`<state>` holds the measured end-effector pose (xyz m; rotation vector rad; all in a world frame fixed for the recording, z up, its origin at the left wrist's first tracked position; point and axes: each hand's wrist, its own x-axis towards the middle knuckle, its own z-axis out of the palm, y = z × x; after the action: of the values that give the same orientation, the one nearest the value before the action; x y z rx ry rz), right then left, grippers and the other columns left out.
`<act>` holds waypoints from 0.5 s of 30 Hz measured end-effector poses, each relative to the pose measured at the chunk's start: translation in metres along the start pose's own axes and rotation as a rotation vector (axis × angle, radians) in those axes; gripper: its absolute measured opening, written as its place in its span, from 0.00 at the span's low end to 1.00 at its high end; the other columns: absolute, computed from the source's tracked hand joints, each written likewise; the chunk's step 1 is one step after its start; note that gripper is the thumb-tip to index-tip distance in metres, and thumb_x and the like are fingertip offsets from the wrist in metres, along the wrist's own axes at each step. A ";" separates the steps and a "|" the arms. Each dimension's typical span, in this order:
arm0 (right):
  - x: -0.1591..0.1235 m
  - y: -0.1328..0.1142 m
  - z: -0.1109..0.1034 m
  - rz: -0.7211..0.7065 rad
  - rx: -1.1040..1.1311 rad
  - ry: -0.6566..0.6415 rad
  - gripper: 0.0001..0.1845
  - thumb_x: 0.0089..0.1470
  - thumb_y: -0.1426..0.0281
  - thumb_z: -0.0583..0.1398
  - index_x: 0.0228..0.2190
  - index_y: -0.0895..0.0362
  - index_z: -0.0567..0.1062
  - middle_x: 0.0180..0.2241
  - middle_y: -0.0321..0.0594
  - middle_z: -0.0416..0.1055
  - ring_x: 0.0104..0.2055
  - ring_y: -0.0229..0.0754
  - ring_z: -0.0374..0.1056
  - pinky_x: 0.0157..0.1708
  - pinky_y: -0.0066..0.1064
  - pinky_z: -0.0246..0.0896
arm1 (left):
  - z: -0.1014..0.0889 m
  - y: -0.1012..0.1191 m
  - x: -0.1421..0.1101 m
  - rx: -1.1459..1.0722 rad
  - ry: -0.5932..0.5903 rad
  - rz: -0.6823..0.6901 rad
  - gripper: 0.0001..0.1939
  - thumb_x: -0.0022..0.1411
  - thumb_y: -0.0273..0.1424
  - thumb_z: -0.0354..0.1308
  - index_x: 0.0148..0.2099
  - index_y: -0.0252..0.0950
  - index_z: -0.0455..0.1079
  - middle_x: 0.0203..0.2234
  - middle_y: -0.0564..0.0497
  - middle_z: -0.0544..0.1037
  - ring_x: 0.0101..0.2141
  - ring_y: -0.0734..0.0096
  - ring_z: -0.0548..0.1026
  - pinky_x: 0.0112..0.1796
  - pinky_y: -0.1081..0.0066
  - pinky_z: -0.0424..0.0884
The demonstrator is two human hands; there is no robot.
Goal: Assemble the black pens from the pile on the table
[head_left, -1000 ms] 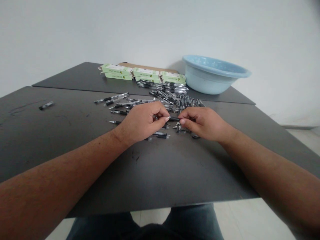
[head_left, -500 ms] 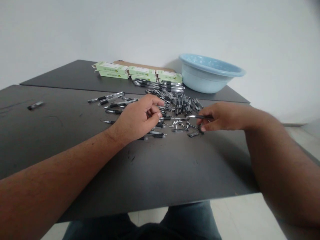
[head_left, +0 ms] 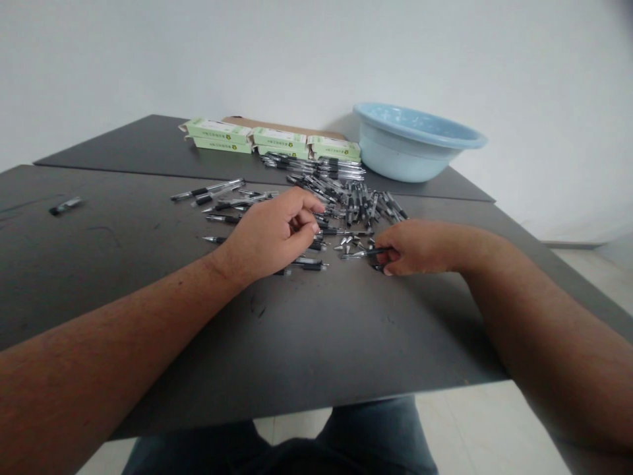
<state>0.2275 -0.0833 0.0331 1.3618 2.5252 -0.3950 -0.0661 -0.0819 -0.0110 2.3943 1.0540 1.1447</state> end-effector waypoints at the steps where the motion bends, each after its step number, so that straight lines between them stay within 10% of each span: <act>1: -0.001 -0.001 0.000 0.004 -0.010 0.007 0.04 0.47 0.72 0.67 0.27 0.51 0.78 0.25 0.34 0.75 0.24 0.41 0.66 0.24 0.34 0.51 | 0.000 0.000 0.000 0.005 0.003 0.005 0.12 0.65 0.29 0.60 0.51 0.37 0.73 0.31 0.53 0.82 0.31 0.69 0.80 0.37 0.69 0.75; 15: 0.005 -0.024 0.005 -0.124 0.383 0.250 0.03 0.56 0.67 0.61 0.34 0.53 0.73 0.27 0.30 0.71 0.29 0.39 0.66 0.28 0.30 0.56 | 0.003 0.009 -0.002 0.020 -0.175 0.214 0.15 0.67 0.27 0.59 0.55 0.37 0.77 0.41 0.51 0.85 0.39 0.70 0.82 0.45 0.72 0.75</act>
<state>0.2050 -0.0939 0.0299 1.4643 2.8566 -0.8158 -0.0600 -0.0895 -0.0088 2.6176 0.7729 0.9698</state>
